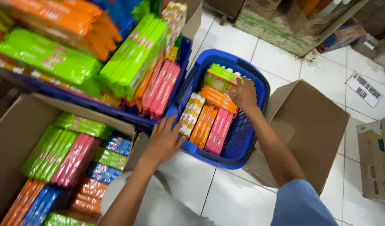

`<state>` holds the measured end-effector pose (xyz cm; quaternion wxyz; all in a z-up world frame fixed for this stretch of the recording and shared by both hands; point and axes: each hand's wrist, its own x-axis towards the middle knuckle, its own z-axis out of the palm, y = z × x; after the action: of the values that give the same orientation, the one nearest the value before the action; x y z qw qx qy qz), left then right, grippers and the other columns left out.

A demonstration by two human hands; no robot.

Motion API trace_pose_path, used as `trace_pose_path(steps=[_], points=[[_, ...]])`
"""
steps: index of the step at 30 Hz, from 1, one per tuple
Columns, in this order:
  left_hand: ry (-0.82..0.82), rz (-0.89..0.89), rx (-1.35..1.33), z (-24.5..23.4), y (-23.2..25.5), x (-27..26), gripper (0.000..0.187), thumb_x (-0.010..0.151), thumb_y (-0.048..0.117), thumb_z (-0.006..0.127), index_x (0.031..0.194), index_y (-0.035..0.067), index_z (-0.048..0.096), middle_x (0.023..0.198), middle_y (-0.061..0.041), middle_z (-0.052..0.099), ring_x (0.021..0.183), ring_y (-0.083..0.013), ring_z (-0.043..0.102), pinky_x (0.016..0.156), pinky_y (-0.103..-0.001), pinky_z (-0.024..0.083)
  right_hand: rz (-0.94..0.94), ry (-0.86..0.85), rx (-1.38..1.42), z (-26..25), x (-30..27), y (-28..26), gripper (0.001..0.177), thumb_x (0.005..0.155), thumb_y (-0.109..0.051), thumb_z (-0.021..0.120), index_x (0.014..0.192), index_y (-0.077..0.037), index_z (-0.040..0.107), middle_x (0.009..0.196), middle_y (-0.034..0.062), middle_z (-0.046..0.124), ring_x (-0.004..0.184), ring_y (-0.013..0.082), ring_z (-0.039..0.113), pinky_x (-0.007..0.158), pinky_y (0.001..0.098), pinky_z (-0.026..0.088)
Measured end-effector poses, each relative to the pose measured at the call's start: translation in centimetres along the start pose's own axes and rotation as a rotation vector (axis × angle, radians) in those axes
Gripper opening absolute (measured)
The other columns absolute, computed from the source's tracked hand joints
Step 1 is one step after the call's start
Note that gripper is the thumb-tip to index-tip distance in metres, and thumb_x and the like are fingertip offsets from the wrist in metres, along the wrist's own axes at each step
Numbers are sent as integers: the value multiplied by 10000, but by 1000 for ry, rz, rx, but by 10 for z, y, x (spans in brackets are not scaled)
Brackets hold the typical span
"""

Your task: The person transfers stacks of colorful snack packets from a blue plastic basket into a large cardboard box. They arrange the packets in neat rows inside the box, organizing them by color and type.

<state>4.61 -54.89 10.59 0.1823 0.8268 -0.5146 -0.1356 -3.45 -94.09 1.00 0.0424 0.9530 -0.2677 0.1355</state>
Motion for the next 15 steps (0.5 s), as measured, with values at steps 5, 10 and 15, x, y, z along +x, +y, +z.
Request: trace_pose_path(steps=[5,10,15], points=[[-118,6,117,50,-27,2,446,1013,436,527,1335,128,549,1605,-169,348,1526,-367,219,1098,-550,302,-27,-122,-97,22,27,27,834,814,-470,800,1461,-11,543,1331,202,570,1240,404,551,989,504,488],[-200,-40,106,56,-26,6,445,1019,415,506,1347,115,506,1599,-161,347,1555,-394,152,1087,-575,341,-33,-167,-128,26,35,21,826,806,-446,797,1452,-14,516,1258,192,547,1192,389,527,974,487,447],[-288,-92,-41,62,-30,10,429,1033,425,412,1358,152,473,1649,-79,246,1599,-321,-34,1128,-680,231,-47,-234,-27,39,34,23,902,657,-502,894,1312,-78,442,1263,176,521,1141,375,561,853,531,546]])
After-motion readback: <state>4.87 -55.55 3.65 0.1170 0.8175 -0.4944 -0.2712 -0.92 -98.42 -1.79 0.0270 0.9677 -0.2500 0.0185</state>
